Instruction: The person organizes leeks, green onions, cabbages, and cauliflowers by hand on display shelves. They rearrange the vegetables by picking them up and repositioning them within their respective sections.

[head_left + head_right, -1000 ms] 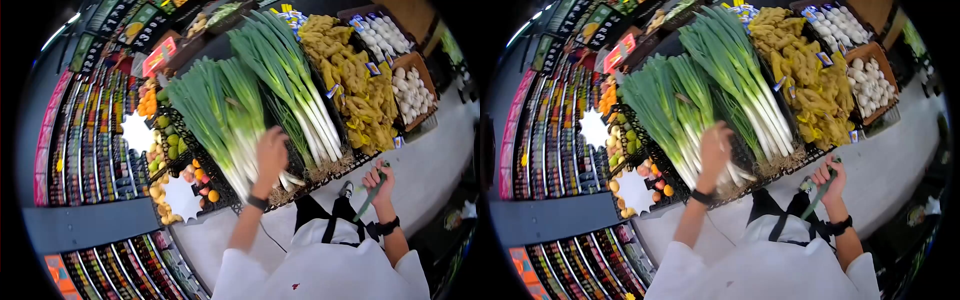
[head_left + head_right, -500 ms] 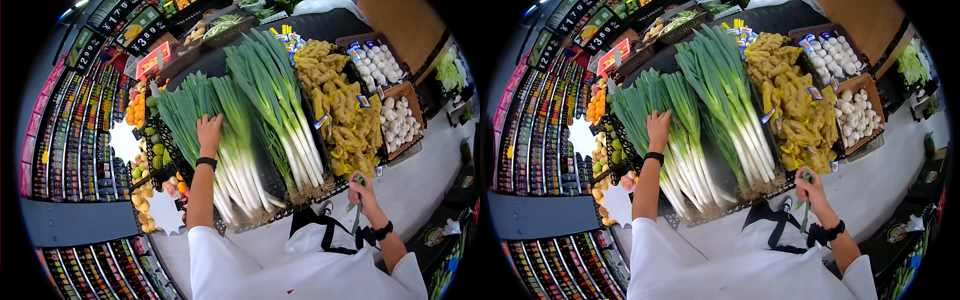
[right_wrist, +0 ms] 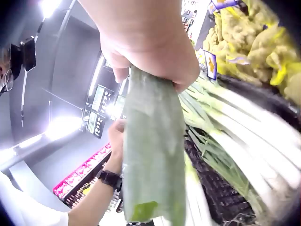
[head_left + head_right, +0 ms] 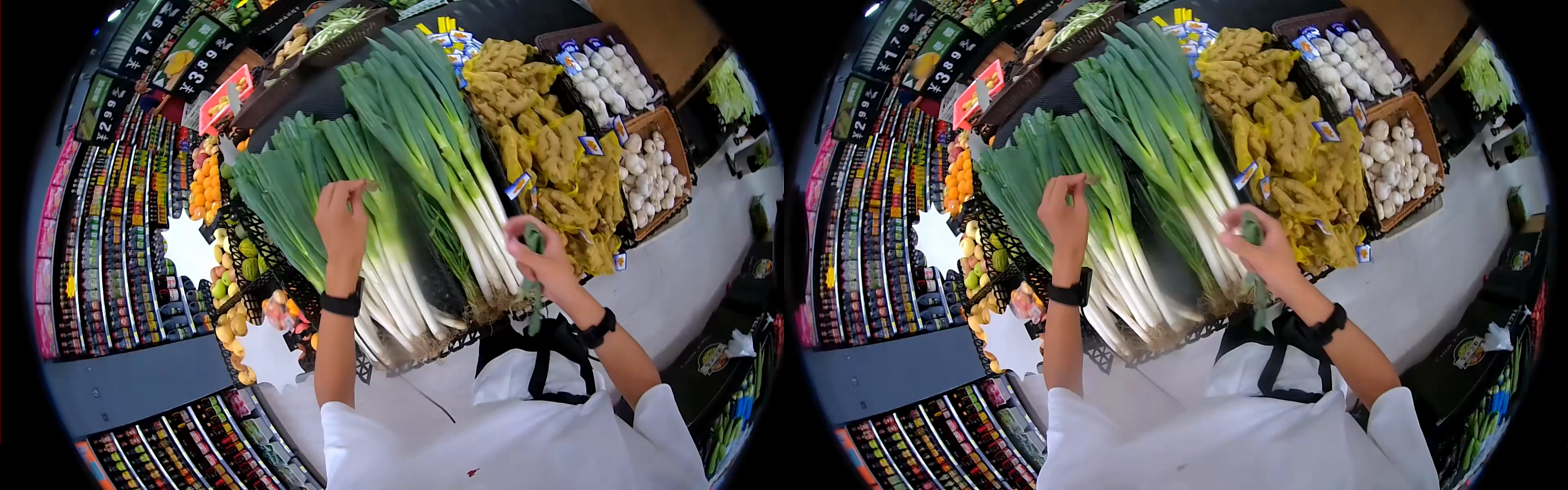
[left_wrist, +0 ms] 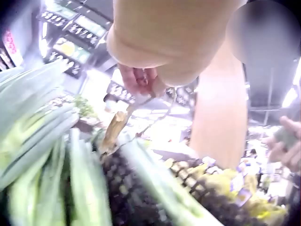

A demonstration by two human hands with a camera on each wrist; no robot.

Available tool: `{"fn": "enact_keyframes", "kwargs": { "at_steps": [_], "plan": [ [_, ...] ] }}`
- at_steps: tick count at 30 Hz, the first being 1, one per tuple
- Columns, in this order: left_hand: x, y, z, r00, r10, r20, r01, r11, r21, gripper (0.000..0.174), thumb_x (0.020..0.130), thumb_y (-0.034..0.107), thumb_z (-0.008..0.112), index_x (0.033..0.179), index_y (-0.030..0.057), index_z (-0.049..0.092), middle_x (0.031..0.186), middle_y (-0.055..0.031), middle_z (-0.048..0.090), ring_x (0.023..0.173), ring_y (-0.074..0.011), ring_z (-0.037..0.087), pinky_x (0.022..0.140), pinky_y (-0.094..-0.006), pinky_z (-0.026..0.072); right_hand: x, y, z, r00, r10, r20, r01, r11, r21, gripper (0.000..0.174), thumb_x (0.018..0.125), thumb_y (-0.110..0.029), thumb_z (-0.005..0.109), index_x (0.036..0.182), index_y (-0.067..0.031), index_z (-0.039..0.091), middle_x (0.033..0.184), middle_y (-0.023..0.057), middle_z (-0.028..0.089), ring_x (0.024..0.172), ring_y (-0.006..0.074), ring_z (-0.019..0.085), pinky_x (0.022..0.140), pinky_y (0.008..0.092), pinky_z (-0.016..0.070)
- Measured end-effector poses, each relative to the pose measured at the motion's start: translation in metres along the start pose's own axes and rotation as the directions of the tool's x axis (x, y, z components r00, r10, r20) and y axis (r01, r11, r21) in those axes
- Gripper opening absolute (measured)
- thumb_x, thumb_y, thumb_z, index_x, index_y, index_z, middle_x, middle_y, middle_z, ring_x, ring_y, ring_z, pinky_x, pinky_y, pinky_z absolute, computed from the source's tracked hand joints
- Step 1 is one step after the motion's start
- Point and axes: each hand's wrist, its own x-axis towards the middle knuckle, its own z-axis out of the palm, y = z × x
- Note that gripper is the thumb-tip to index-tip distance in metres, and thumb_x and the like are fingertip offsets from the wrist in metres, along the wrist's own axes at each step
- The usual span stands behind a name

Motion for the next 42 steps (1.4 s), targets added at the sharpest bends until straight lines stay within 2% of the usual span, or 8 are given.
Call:
{"fn": "enact_keyframes", "kwargs": {
  "at_steps": [3, 12, 18, 23, 25, 29, 35, 42],
  "plan": [
    [-0.014, 0.101, 0.001, 0.950, -0.165, 0.263, 0.283, 0.809, -0.516, 0.011, 0.083, -0.005, 0.069, 0.087, 0.0042, 0.073, 0.088, -0.0071, 0.073, 0.075, -0.0154, 0.067, 0.070, -0.0276, 0.0529, 0.013, 0.005, 0.009, 0.928, -0.366, 0.066, 0.372, 0.909, -0.187, 0.067, 0.082, -0.020, 0.084, 0.141, -0.0042, 0.056, 0.139, 0.0079, 0.058, 0.131, 0.0189, 0.051, 0.113, 0.0344, 0.0359],
    [-0.068, 0.275, 0.156, 0.869, 0.164, 0.466, 0.232, 0.698, -0.677, 0.030, 0.098, -0.002, 0.057, 0.126, -0.0006, 0.069, 0.126, -0.0108, 0.060, 0.122, -0.0180, 0.056, 0.095, -0.0289, 0.0502, -0.041, -0.008, -0.164, 0.909, -0.387, -0.155, 0.270, 0.830, -0.489, 0.025, 0.088, -0.018, 0.079, 0.100, -0.0021, 0.065, 0.098, 0.0048, 0.070, 0.089, 0.0148, 0.064, 0.079, 0.0318, 0.0508],
    [-0.132, 0.378, 0.245, 0.611, 0.045, 0.790, 0.710, 0.409, -0.573, 0.013, 0.101, 0.006, 0.059, 0.110, -0.0007, 0.066, 0.107, -0.0054, 0.069, 0.099, -0.0115, 0.064, 0.087, -0.0251, 0.0495, -0.092, 0.011, -0.444, 0.496, -0.018, -0.868, 0.446, 0.863, 0.236, 0.024, 0.095, -0.030, 0.071, 0.088, -0.0099, 0.060, 0.066, -0.0007, 0.055, 0.057, 0.0108, 0.055, 0.055, 0.0245, 0.0460],
    [-0.137, 0.400, 0.263, 0.550, -0.057, 0.833, 0.763, 0.442, -0.473, 0.015, 0.102, 0.007, 0.058, 0.113, -0.0015, 0.065, 0.108, -0.0072, 0.070, 0.098, -0.0116, 0.064, 0.088, -0.0254, 0.0496, -0.055, 0.062, -0.721, 0.524, -0.016, -0.852, 0.253, 0.958, 0.137, 0.051, 0.096, -0.054, 0.063, 0.105, -0.0042, 0.064, 0.087, 0.0069, 0.067, 0.080, 0.0194, 0.066, 0.073, 0.0360, 0.0548],
    [-0.130, 0.404, 0.258, 0.543, -0.160, 0.824, 0.817, 0.325, -0.475, 0.019, 0.102, 0.009, 0.056, 0.116, -0.0016, 0.064, 0.110, -0.0082, 0.070, 0.100, -0.0127, 0.064, 0.090, -0.0277, 0.0500, -0.033, 0.098, -0.797, -0.018, -0.060, -0.998, -0.426, 0.904, -0.047, 0.090, 0.095, -0.070, 0.053, 0.140, 0.0084, 0.052, 0.129, 0.0221, 0.064, 0.122, 0.0346, 0.058, 0.110, 0.0430, 0.0404],
    [-0.132, 0.367, 0.247, 0.584, -0.306, 0.752, 0.812, 0.246, -0.530, 0.040, 0.108, 0.031, 0.048, 0.128, -0.0022, 0.059, 0.123, -0.0142, 0.067, 0.114, -0.0212, 0.065, 0.099, -0.0338, 0.0499, -0.071, 0.120, -0.869, 0.389, -0.241, -0.889, 0.082, 0.970, -0.228, 0.062, 0.103, -0.055, 0.048, 0.148, -0.0121, 0.046, 0.142, 0.0126, 0.056, 0.124, 0.0168, 0.058, 0.098, 0.0279, 0.0454],
    [-0.141, 0.293, 0.157, 0.723, -0.545, 0.423, 0.656, 0.353, -0.667, 0.031, 0.108, 0.025, 0.047, 0.120, 0.0016, 0.064, 0.124, -0.0103, 0.068, 0.117, -0.0200, 0.062, 0.101, -0.0369, 0.0471, -0.029, -0.039, -0.479, 0.750, -0.368, -0.549, 0.442, 0.897, 0.002, 0.050, 0.109, -0.038, 0.042, 0.134, 0.0044, 0.050, 0.125, 0.0173, 0.064, 0.119, 0.0277, 0.062, 0.103, 0.0394, 0.0489],
    [-0.247, 0.123, -0.003, 0.684, -0.722, -0.100, 0.644, 0.663, -0.381, 0.030, 0.104, 0.017, 0.050, 0.125, -0.0014, 0.062, 0.125, -0.0129, 0.065, 0.119, -0.0242, 0.059, 0.105, -0.0361, 0.0427, -0.050, 0.034, -0.079, 0.868, 0.114, 0.482, -0.191, 0.975, 0.112, 0.044, 0.103, -0.026, 0.058, 0.135, 0.0037, 0.052, 0.134, 0.0186, 0.062, 0.127, 0.0251, 0.058, 0.111, 0.0364, 0.0444]
  ]
}}
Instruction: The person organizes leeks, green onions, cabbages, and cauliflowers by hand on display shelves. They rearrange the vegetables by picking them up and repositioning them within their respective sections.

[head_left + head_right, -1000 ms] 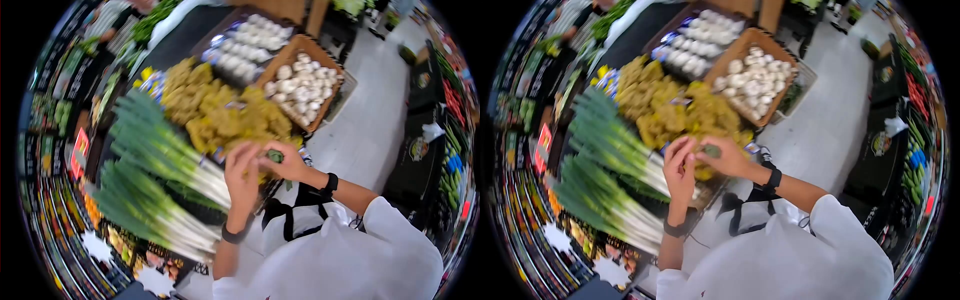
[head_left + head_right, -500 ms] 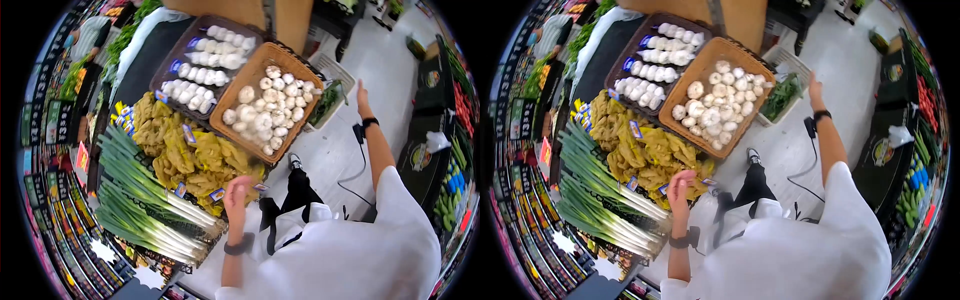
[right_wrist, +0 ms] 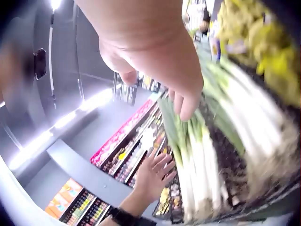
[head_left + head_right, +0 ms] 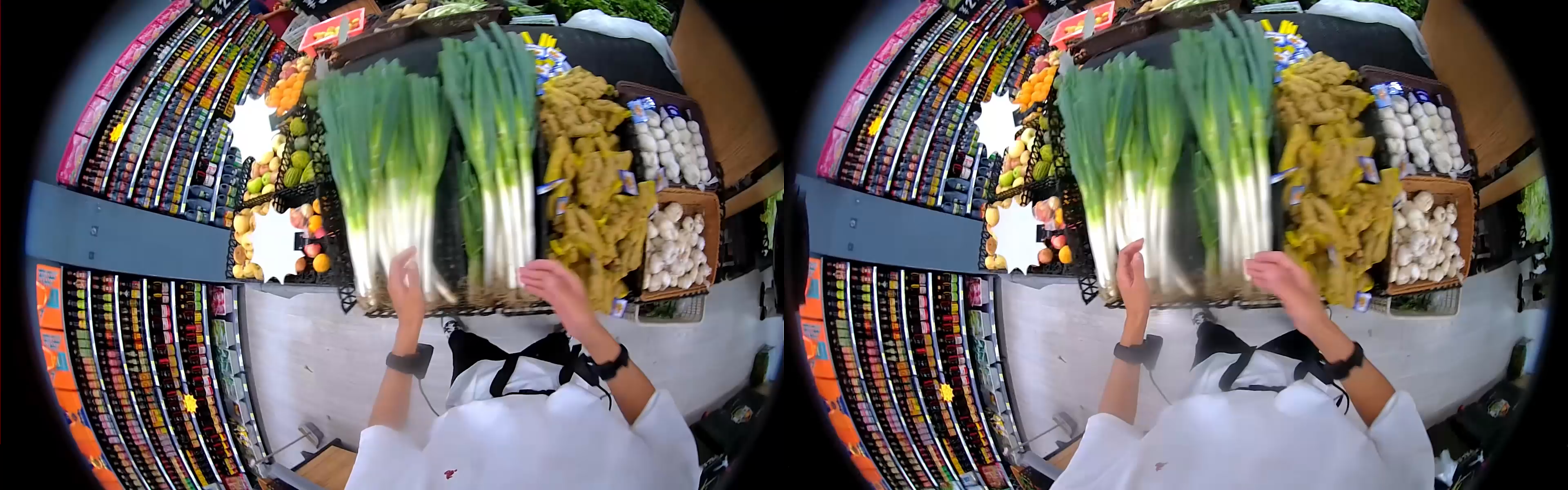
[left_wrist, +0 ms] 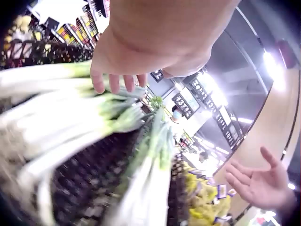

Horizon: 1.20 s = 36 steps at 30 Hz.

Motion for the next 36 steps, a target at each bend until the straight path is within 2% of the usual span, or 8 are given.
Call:
{"fn": "enact_keyframes", "kwargs": {
  "at_steps": [7, 11, 14, 17, 18, 23, 31, 36],
  "plan": [
    [0.086, -0.074, -0.098, 0.999, 0.041, 0.021, -0.045, 0.953, 0.300, 0.068, 0.093, 0.021, 0.070, 0.145, -0.0092, 0.039, 0.147, -0.0304, 0.044, 0.138, -0.0438, 0.042, 0.117, -0.0458, 0.0319, 0.150, 0.157, 0.149, 0.916, -0.090, -0.392, -0.177, 0.786, -0.593, 0.076, 0.085, -0.026, 0.083, 0.143, 0.0013, 0.041, 0.148, 0.0227, 0.045, 0.136, 0.0343, 0.048, 0.113, 0.0419, 0.0409],
    [0.124, -0.133, -0.097, 0.990, 0.060, 0.131, -0.108, 0.911, 0.399, 0.087, 0.087, 0.030, 0.077, 0.150, -0.0095, 0.031, 0.153, -0.0340, 0.036, 0.142, -0.0461, 0.037, 0.119, -0.0482, 0.0301, 0.200, 0.186, 0.171, 0.940, -0.202, -0.276, 0.030, 0.853, -0.521, 0.072, 0.084, -0.028, 0.083, 0.137, 0.0030, 0.045, 0.138, 0.0213, 0.050, 0.128, 0.0339, 0.051, 0.106, 0.0464, 0.0449],
    [0.137, -0.127, -0.099, 0.981, -0.104, 0.166, -0.009, 0.823, 0.568, 0.100, 0.082, 0.038, 0.081, 0.152, -0.0087, 0.027, 0.154, -0.0339, 0.035, 0.143, -0.0455, 0.035, 0.119, -0.0480, 0.0307, 0.228, 0.207, 0.164, 0.799, -0.510, -0.319, -0.099, 0.411, -0.906, 0.084, 0.083, -0.038, 0.082, 0.139, 0.0087, 0.041, 0.139, 0.0262, 0.050, 0.131, 0.0398, 0.049, 0.110, 0.0445, 0.0395],
    [0.140, -0.140, -0.105, 0.992, 0.065, 0.106, -0.121, 0.696, 0.707, 0.117, 0.071, 0.040, 0.088, 0.151, -0.0123, 0.022, 0.150, -0.0334, 0.039, 0.141, -0.0460, 0.037, 0.117, -0.0473, 0.0337, 0.235, 0.207, 0.150, 0.773, -0.329, -0.542, -0.222, 0.661, -0.717, 0.095, 0.081, -0.042, 0.083, 0.145, 0.0102, 0.036, 0.143, 0.0294, 0.047, 0.132, 0.0393, 0.050, 0.109, 0.0444, 0.0412],
    [0.152, -0.129, -0.111, 0.980, -0.130, 0.148, 0.016, 0.800, 0.600, 0.119, 0.069, 0.042, 0.089, 0.151, -0.0126, 0.022, 0.148, -0.0346, 0.040, 0.138, -0.0477, 0.040, 0.116, -0.0473, 0.0353, 0.241, 0.211, 0.139, 0.782, -0.173, -0.599, -0.292, 0.747, -0.597, 0.105, 0.079, -0.048, 0.084, 0.148, 0.0111, 0.032, 0.139, 0.0303, 0.052, 0.126, 0.0393, 0.055, 0.105, 0.0439, 0.0448],
    [0.157, -0.157, -0.103, 0.962, -0.230, 0.150, 0.122, 0.847, 0.518, 0.126, 0.063, 0.045, 0.093, 0.149, -0.0154, 0.023, 0.142, -0.0396, 0.044, 0.132, -0.0491, 0.048, 0.112, -0.0454, 0.0399, 0.251, 0.177, 0.153, 0.801, -0.044, -0.598, -0.282, 0.852, -0.441, 0.101, 0.071, -0.049, 0.089, 0.139, 0.0107, 0.045, 0.125, 0.0233, 0.064, 0.112, 0.0287, 0.065, 0.095, 0.0351, 0.0502],
    [0.159, -0.135, -0.095, 0.936, -0.305, 0.177, 0.161, 0.816, 0.555, 0.123, 0.065, 0.046, 0.089, 0.153, -0.0080, 0.021, 0.135, -0.0384, 0.047, 0.125, -0.0548, 0.048, 0.111, -0.0537, 0.0382, 0.267, 0.220, 0.120, 0.767, -0.066, -0.638, -0.331, 0.812, -0.482, 0.125, 0.067, -0.053, 0.091, 0.150, 0.0174, 0.028, 0.153, 0.0329, 0.039, 0.142, 0.0357, 0.043, 0.115, 0.0405, 0.0362],
    [0.172, -0.148, -0.110, 0.905, -0.282, 0.318, 0.191, 0.938, 0.290, 0.124, 0.065, 0.046, 0.090, 0.153, -0.0085, 0.021, 0.144, -0.0371, 0.041, 0.134, -0.0506, 0.042, 0.114, -0.0505, 0.0351, 0.258, 0.179, 0.163, 0.784, -0.055, -0.619, -0.222, 0.905, -0.362, 0.079, 0.080, -0.036, 0.087, 0.136, 0.0074, 0.050, 0.124, 0.0184, 0.065, 0.111, 0.0257, 0.065, 0.097, 0.0369, 0.0518]
  ]
}}
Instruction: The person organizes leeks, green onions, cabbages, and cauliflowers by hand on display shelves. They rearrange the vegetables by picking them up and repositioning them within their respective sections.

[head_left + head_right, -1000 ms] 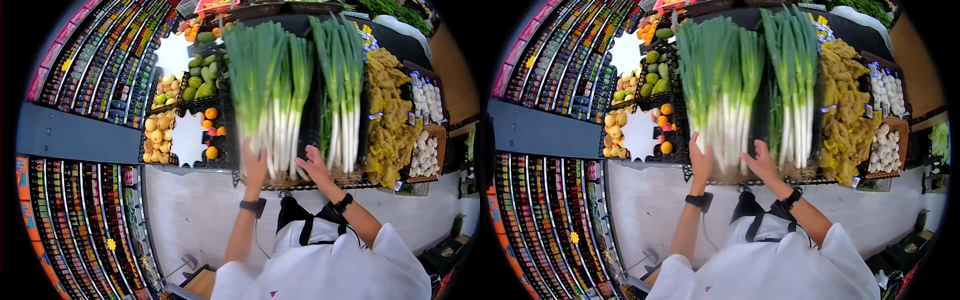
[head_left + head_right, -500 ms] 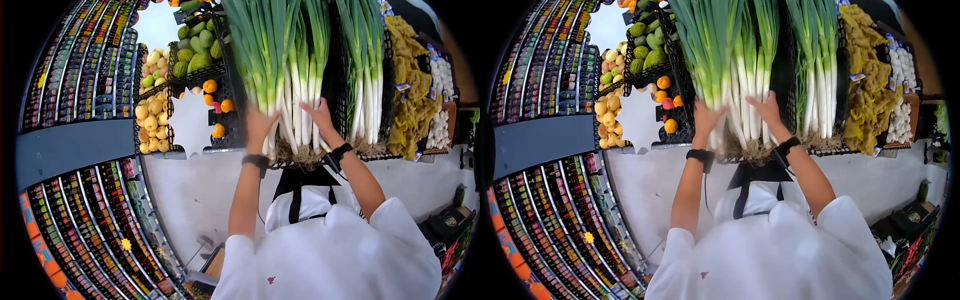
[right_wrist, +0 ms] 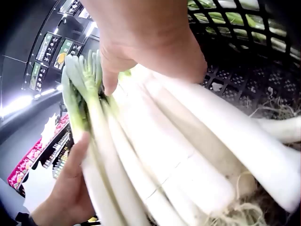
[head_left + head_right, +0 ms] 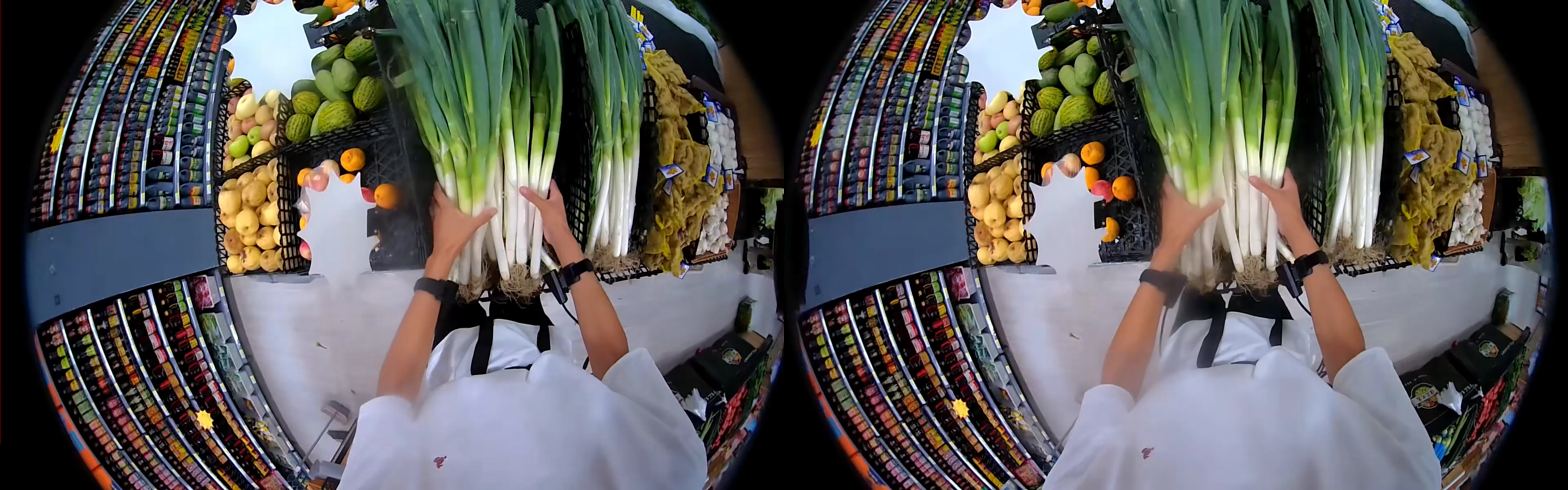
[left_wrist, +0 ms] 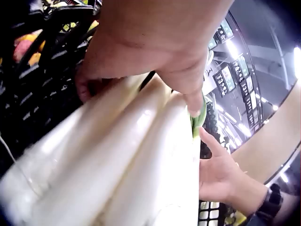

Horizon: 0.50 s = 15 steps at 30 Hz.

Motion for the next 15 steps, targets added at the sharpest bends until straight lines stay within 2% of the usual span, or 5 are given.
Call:
{"fn": "enact_keyframes", "kwargs": {
  "at_steps": [2, 6, 8, 11, 15],
  "plan": [
    [0.006, -0.005, -0.006, 0.995, -0.051, 0.086, 0.047, 0.998, 0.044, 0.119, 0.067, 0.046, 0.091, 0.150, -0.0092, 0.027, 0.145, -0.0341, 0.045, 0.134, -0.0447, 0.047, 0.113, -0.0473, 0.0373, 0.008, 0.004, -0.003, 0.992, 0.104, 0.071, -0.119, 0.958, 0.263, 0.050, 0.088, -0.024, 0.081, 0.124, 0.0023, 0.058, 0.110, 0.0099, 0.069, 0.096, 0.0187, 0.068, 0.087, 0.0335, 0.0554],
    [0.015, -0.001, -0.014, 0.985, 0.019, 0.169, 0.019, 0.975, -0.222, 0.101, 0.071, 0.041, 0.091, 0.142, -0.0090, 0.038, 0.138, -0.0311, 0.053, 0.126, -0.0399, 0.055, 0.108, -0.0444, 0.0428, 0.020, 0.020, -0.016, 0.973, 0.150, 0.178, -0.208, 0.900, 0.383, 0.045, 0.090, -0.022, 0.079, 0.122, 0.0028, 0.061, 0.113, 0.0108, 0.069, 0.098, 0.0194, 0.068, 0.086, 0.0334, 0.0559],
    [0.007, 0.009, -0.015, 0.996, -0.063, 0.070, 0.082, 0.947, -0.310, 0.084, 0.074, 0.034, 0.090, 0.132, -0.0075, 0.047, 0.127, -0.0275, 0.059, 0.116, -0.0352, 0.061, 0.100, -0.0407, 0.0477, 0.022, 0.015, -0.015, 0.973, 0.153, 0.174, -0.211, 0.897, 0.388, 0.045, 0.090, -0.022, 0.078, 0.123, 0.0032, 0.061, 0.114, 0.0114, 0.069, 0.098, 0.0200, 0.069, 0.087, 0.0337, 0.0560],
    [0.006, 0.012, -0.003, 0.995, 0.000, -0.100, -0.025, 0.968, -0.251, 0.079, 0.075, 0.031, 0.090, 0.129, -0.0059, 0.045, 0.120, -0.0231, 0.062, 0.110, -0.0315, 0.062, 0.095, -0.0385, 0.0487, 0.017, 0.021, -0.018, 0.957, 0.186, 0.221, -0.268, 0.857, 0.440, 0.044, 0.091, -0.022, 0.077, 0.123, 0.0039, 0.060, 0.114, 0.0126, 0.069, 0.100, 0.0210, 0.069, 0.088, 0.0347, 0.0563],
    [0.000, 0.015, -0.006, 0.999, -0.007, -0.046, -0.008, 0.947, -0.322, 0.080, 0.076, 0.031, 0.090, 0.129, -0.0044, 0.043, 0.115, -0.0194, 0.063, 0.105, -0.0292, 0.063, 0.094, -0.0379, 0.0487, 0.021, 0.017, -0.021, 0.926, 0.214, 0.310, -0.356, 0.764, 0.538, 0.041, 0.093, -0.019, 0.074, 0.124, 0.0042, 0.059, 0.115, 0.0130, 0.069, 0.102, 0.0219, 0.069, 0.090, 0.0371, 0.0566]
  ]
}}
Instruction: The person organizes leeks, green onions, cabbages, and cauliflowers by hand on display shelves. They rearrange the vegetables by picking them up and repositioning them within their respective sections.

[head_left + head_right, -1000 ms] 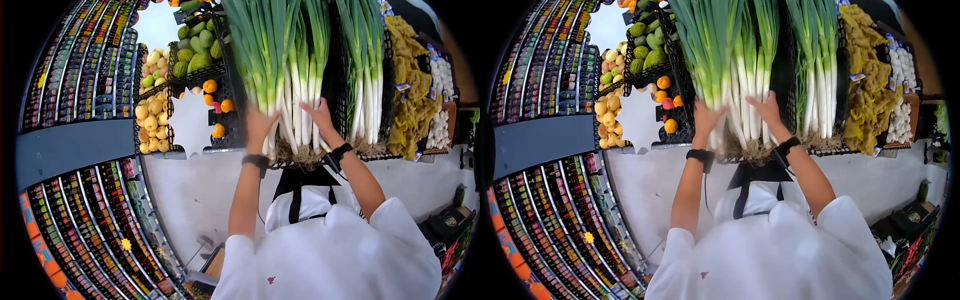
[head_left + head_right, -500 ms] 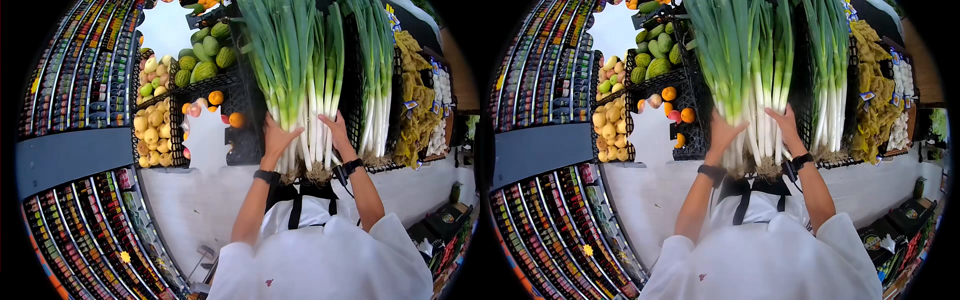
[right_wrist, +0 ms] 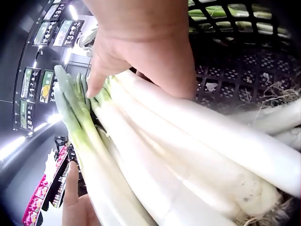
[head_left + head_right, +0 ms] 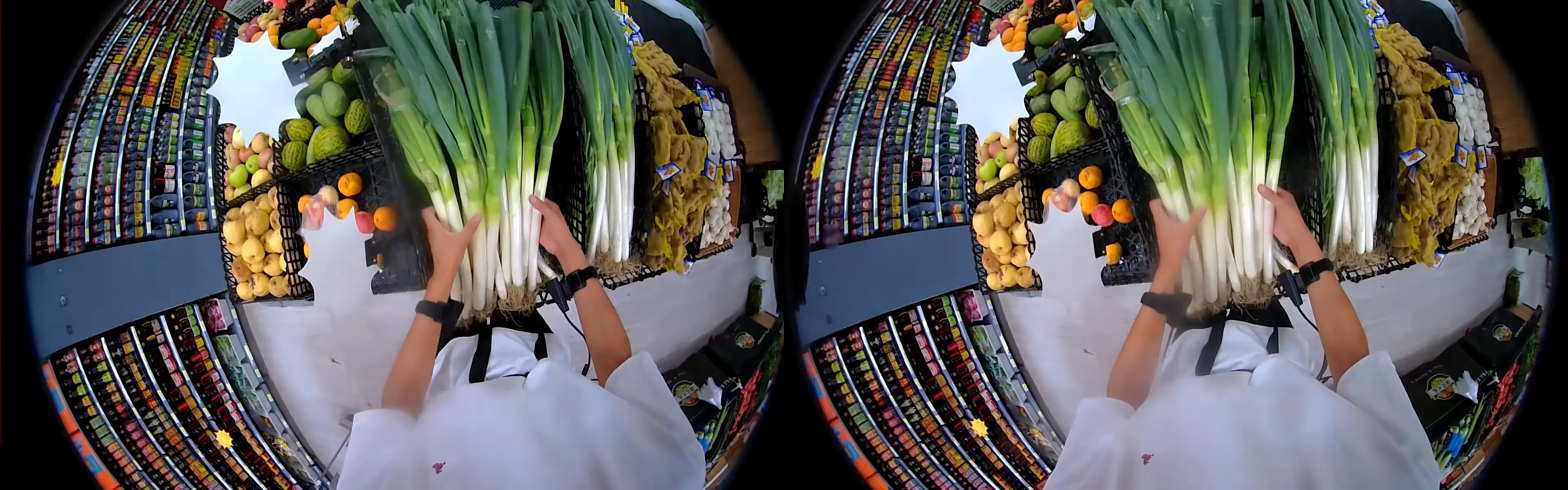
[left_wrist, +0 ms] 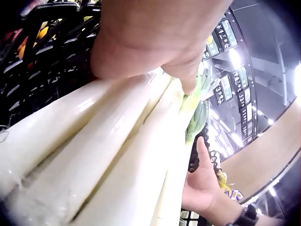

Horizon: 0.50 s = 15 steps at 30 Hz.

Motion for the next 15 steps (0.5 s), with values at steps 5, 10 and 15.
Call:
{"fn": "enact_keyframes", "kwargs": {
  "at_steps": [5, 10, 15],
  "plan": [
    [-0.004, 0.011, -0.003, 0.990, -0.043, 0.133, 0.076, 0.965, -0.252, 0.062, 0.084, 0.018, 0.083, 0.128, 0.0007, 0.043, 0.116, -0.0148, 0.064, 0.100, -0.0204, 0.064, 0.088, -0.0341, 0.0527, -0.007, 0.000, 0.002, 0.999, -0.042, 0.020, 0.044, 0.996, -0.083, 0.054, 0.093, -0.015, 0.073, 0.140, -0.0013, 0.049, 0.129, 0.0135, 0.064, 0.114, 0.0244, 0.065, 0.098, 0.0395, 0.0545],
    [-0.009, 0.024, 0.016, 0.985, 0.048, 0.165, 0.004, 0.954, -0.301, 0.066, 0.085, 0.011, 0.081, 0.135, 0.0032, 0.038, 0.126, -0.0121, 0.056, 0.112, -0.0200, 0.059, 0.095, -0.0340, 0.0505, -0.001, 0.004, -0.003, 0.998, -0.039, 0.045, 0.044, 0.992, -0.122, 0.058, 0.093, -0.009, 0.071, 0.144, -0.0008, 0.045, 0.134, 0.0129, 0.061, 0.122, 0.0248, 0.060, 0.104, 0.0398, 0.0502],
    [-0.015, 0.024, 0.010, 0.963, -0.017, 0.269, 0.124, 0.914, -0.385, 0.076, 0.085, 0.008, 0.080, 0.140, 0.0045, 0.027, 0.129, -0.0132, 0.053, 0.118, -0.0219, 0.056, 0.100, -0.0371, 0.0479, -0.007, 0.007, -0.005, 0.984, -0.115, 0.136, 0.133, 0.982, -0.135, 0.067, 0.089, -0.004, 0.075, 0.146, -0.0022, 0.041, 0.139, 0.0121, 0.057, 0.124, 0.0238, 0.058, 0.105, 0.0398, 0.0494]
  ]
}}
